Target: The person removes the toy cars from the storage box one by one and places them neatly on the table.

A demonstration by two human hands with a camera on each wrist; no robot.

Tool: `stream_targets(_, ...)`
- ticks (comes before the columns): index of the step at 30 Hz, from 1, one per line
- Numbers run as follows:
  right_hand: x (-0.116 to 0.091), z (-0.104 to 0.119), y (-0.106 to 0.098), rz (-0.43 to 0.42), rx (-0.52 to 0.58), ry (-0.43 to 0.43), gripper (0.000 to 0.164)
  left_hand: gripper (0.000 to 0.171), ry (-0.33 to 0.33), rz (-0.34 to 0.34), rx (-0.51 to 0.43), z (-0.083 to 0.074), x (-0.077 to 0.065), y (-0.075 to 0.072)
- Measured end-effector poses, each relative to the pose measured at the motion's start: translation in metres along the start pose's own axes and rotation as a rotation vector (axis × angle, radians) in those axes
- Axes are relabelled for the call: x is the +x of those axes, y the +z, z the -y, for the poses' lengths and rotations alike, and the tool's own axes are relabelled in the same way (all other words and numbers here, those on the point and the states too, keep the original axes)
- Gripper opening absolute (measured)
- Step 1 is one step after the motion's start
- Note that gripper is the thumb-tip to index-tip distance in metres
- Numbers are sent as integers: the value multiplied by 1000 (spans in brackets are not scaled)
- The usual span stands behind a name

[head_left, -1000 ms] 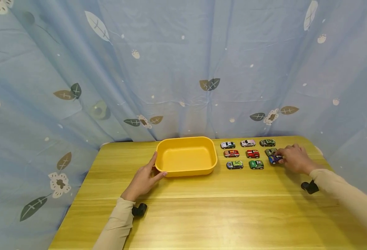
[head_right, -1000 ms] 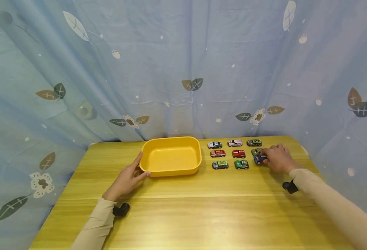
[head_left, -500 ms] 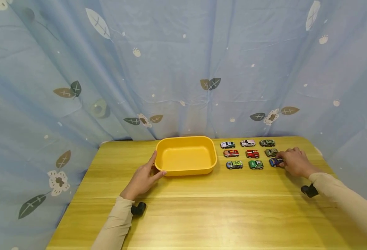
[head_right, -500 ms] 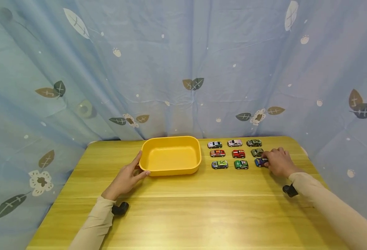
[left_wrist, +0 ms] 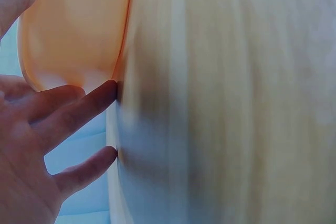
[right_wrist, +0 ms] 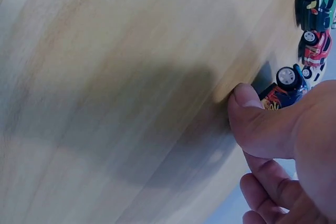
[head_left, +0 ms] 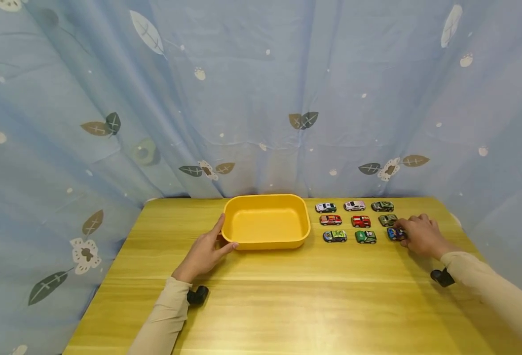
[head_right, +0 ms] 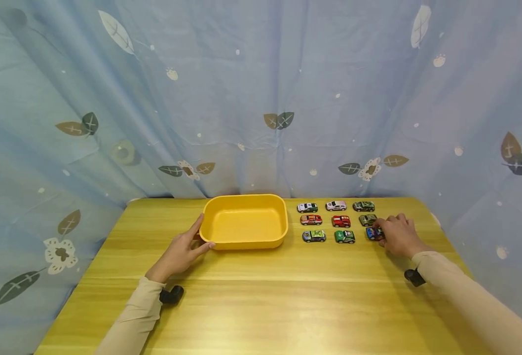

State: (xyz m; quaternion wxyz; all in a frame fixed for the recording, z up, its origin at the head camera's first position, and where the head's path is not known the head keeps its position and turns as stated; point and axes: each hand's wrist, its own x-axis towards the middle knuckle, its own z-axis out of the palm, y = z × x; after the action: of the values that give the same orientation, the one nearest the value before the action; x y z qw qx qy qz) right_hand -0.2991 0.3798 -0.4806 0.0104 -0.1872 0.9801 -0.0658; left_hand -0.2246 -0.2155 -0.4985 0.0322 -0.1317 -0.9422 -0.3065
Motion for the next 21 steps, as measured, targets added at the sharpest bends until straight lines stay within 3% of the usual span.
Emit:
stream_targets(16, -4, 3, -3, -23, 5, 48, 63, 99, -7, 11, -20, -1, 0, -1)
stream_targets(21, -9, 2, -8, -30, 13, 47, 63, 99, -11, 11, -20, 0, 0, 0)
